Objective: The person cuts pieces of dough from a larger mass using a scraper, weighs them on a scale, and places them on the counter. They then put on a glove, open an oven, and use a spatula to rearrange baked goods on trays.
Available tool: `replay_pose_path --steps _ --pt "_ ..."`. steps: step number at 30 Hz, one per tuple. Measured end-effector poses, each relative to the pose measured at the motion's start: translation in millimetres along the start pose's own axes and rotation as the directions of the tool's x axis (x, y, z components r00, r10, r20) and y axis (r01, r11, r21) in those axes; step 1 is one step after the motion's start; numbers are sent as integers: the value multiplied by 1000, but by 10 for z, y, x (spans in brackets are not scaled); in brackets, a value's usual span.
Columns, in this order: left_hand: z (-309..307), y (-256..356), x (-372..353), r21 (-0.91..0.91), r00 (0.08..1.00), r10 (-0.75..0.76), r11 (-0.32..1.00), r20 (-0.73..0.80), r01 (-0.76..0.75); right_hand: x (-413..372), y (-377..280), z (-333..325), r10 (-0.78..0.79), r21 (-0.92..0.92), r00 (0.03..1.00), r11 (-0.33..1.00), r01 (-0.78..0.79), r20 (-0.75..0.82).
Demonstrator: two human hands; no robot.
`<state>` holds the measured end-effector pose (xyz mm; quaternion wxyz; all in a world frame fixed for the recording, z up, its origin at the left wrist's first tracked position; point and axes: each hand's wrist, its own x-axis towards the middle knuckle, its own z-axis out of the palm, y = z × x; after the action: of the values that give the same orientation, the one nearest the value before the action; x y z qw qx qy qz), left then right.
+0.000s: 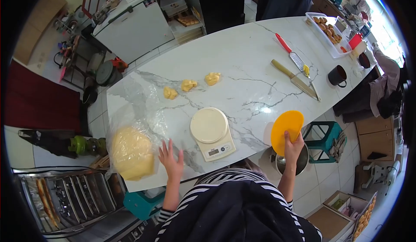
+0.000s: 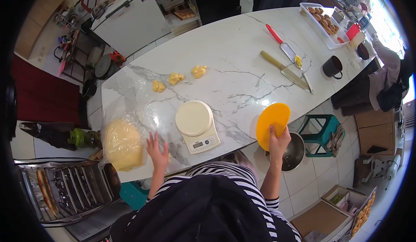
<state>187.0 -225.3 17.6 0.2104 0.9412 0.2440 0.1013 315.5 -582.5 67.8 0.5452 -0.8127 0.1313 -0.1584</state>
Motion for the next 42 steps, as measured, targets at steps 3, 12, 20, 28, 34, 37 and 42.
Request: replay_pose_path --steps 3,12,20,28,34,37,42 --pt "101 -164 -456 -89 990 134 986 -44 -138 48 -45 171 -43 -26 997 999 45 58" --pt "86 450 336 -548 924 -1 806 -382 -225 -33 -329 386 -134 -33 977 989 141 166" --pt "605 957 792 -502 893 437 751 -112 -430 -200 -192 92 -76 -24 995 997 77 64" --pt "141 716 520 -318 880 431 820 -202 -475 -296 -115 -103 -19 6 1000 1000 19 -18" --pt "-71 294 377 -156 925 201 952 -321 -262 -246 -196 132 -32 1 996 999 32 86" --pt "-203 36 255 -99 866 -39 995 -499 -13 -176 -170 273 -57 -24 986 998 61 154" --pt "-415 -224 -77 -181 687 -350 934 -637 309 -158 -339 635 -127 7 938 991 132 323"
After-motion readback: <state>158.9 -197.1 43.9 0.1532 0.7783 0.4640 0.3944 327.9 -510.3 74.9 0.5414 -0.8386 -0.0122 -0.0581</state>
